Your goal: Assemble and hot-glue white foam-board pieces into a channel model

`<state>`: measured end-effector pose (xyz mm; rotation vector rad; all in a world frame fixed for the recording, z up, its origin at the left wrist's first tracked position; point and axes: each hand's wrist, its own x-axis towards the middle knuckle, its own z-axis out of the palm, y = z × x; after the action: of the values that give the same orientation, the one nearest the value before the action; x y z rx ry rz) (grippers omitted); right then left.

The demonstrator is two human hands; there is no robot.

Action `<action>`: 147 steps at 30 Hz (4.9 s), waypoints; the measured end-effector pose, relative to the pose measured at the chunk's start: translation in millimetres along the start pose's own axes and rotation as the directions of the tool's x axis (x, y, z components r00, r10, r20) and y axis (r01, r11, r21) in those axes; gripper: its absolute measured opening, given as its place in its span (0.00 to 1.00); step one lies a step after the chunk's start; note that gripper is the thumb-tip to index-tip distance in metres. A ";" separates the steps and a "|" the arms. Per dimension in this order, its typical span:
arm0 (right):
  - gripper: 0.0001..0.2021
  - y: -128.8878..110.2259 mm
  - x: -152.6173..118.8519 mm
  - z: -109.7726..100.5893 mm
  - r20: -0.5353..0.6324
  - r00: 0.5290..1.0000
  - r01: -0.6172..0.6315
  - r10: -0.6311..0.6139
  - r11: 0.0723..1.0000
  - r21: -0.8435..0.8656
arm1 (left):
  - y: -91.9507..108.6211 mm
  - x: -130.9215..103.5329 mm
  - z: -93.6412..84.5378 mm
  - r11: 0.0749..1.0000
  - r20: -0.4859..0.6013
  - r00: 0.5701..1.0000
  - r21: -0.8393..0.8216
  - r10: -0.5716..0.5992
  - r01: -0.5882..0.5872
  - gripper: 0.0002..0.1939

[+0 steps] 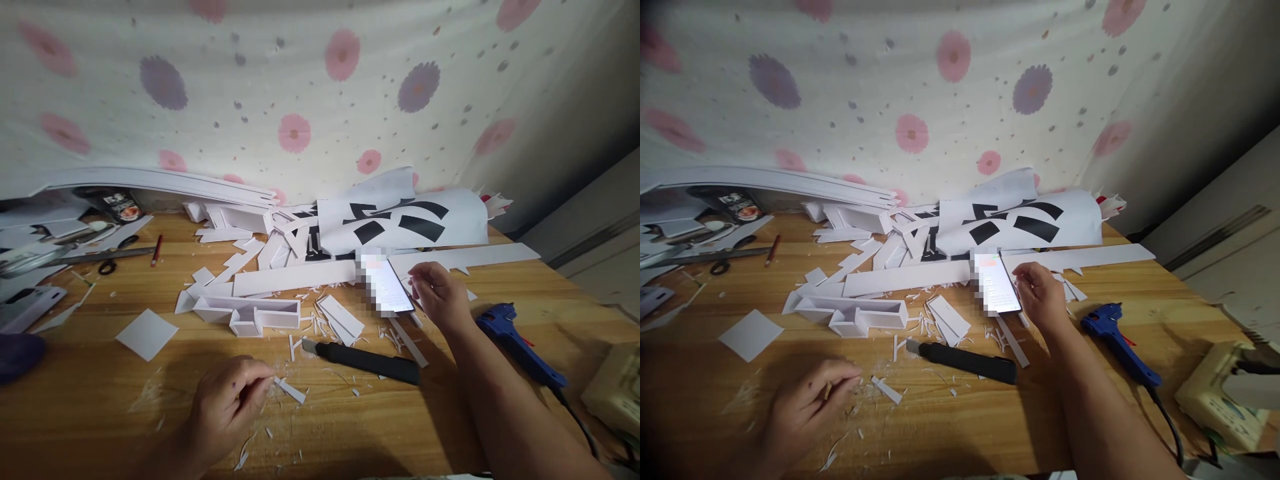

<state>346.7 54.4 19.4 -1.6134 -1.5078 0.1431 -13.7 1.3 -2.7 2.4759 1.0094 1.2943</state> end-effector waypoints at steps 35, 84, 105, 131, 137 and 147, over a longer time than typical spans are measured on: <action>0.07 7.3 2.3 5.3 0.156 0.979 0.150 -0.132 0.983 -0.107 | 1.5 2.8 -1.0 0.999 -0.010 1.000 -0.025 -0.020 0.020 0.04; 0.09 6.0 1.5 -5.1 0.038 0.961 0.275 -0.273 0.956 -0.104 | -59.4 58.7 -31.1 0.866 0.374 0.903 0.500 -0.213 -0.003 0.27; 0.08 7.7 3.2 -5.1 0.066 0.976 0.215 -0.207 0.967 -0.134 | -52.5 66.6 -22.7 0.861 0.439 0.829 0.499 -0.347 0.096 0.19; 0.07 6.6 5.0 -4.6 0.101 0.989 0.124 -0.105 0.973 -0.197 | -35.9 41.2 -34.4 0.743 0.339 0.781 0.631 -0.524 0.224 0.23; 0.07 5.2 4.4 -5.0 0.106 0.987 0.139 -0.121 0.971 -0.194 | -40.0 37.6 -35.4 0.794 0.333 0.822 0.568 -0.462 0.217 0.24; 0.07 10.2 3.9 -4.0 0.122 0.985 0.144 -0.120 0.967 -0.211 | -54.3 30.7 -50.7 0.796 0.365 0.802 0.568 -0.472 0.209 0.26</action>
<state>357.7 57.1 16.9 -1.6932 -1.7609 -0.0115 -67.6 54.2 24.8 2.5515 1.7125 0.2546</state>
